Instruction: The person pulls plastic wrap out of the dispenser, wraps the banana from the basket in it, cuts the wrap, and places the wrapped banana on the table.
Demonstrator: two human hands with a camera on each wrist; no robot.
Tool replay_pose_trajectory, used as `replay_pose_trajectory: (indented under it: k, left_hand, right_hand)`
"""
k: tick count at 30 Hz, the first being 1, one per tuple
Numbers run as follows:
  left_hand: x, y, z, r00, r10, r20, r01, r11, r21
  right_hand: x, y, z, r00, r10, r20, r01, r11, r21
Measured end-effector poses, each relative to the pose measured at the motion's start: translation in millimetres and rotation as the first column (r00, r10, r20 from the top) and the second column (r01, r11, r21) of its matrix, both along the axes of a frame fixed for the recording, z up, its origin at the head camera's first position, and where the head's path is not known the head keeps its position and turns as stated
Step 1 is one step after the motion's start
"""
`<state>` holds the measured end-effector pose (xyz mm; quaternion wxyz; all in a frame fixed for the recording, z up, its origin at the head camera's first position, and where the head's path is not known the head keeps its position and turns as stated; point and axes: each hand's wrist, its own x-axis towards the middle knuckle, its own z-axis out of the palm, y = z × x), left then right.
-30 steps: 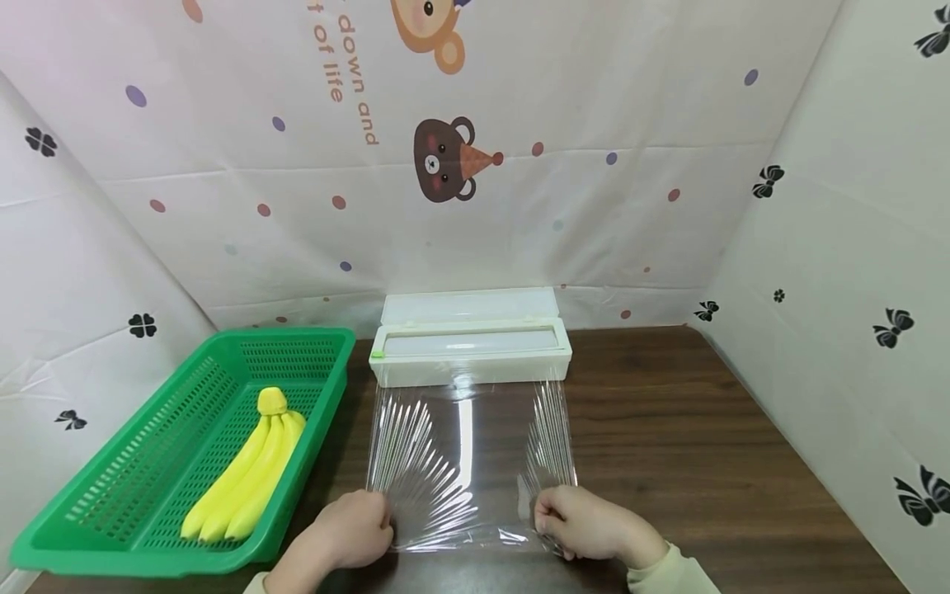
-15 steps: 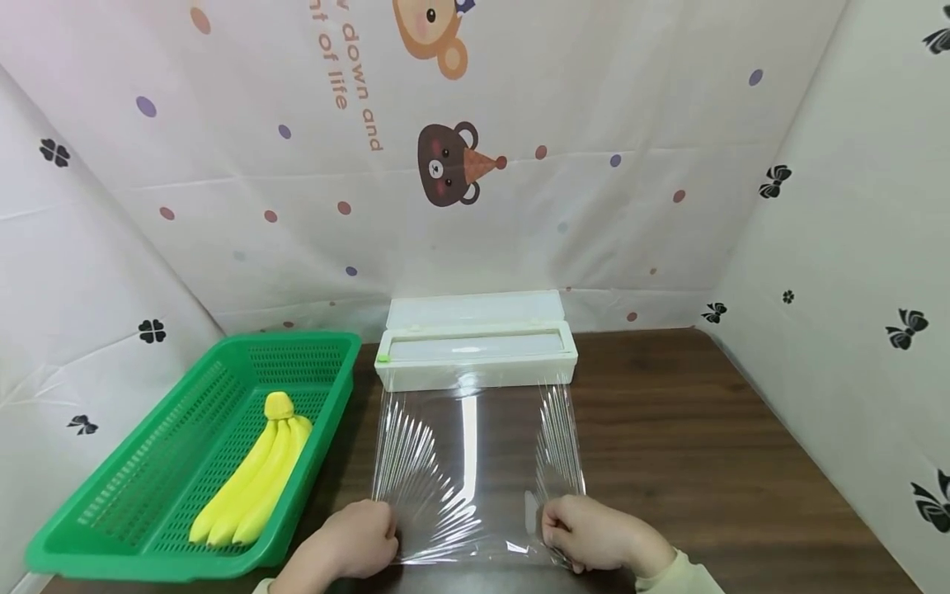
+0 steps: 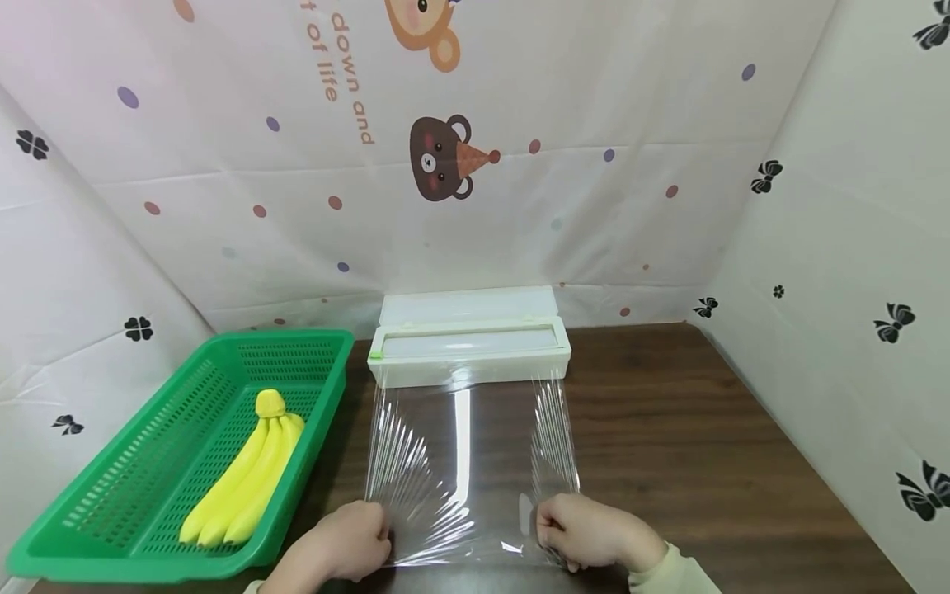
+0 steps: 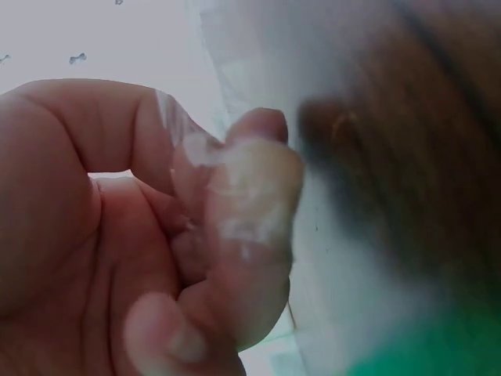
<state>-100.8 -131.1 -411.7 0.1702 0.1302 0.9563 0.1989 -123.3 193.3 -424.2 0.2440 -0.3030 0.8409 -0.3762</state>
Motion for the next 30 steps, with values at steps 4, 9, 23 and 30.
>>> replay_pose_trajectory:
  k: [4, 9, 23, 30]
  left_hand:
    - [0.7, 0, 2.4, 1.0, -0.019, -0.018, 0.019, 1.0, -0.019]
    - [3.0, -1, 8.5, 0.999, -0.037, -0.026, 0.037, 0.999, -0.014]
    - [9.3, -2, 19.1, 0.989, -0.131, -0.067, 0.131, 0.991, -0.014]
    - [10.6, -2, 19.8, 0.992, -0.117, -0.047, 0.116, 0.993, -0.004]
  right_hand:
    - [-1.1, 0, 1.6, 1.0, -0.002, -0.013, 0.002, 1.0, 0.011]
    - [-3.9, 0, 2.5, 1.0, -0.011, -0.02, 0.012, 0.999, 0.033]
    - [-7.4, 9, 4.8, 0.994, 0.11, -0.016, -0.111, 0.986, -0.125]
    - [-8.5, 14, 5.0, 0.986, 0.157, -0.061, -0.166, 0.968, -0.189]
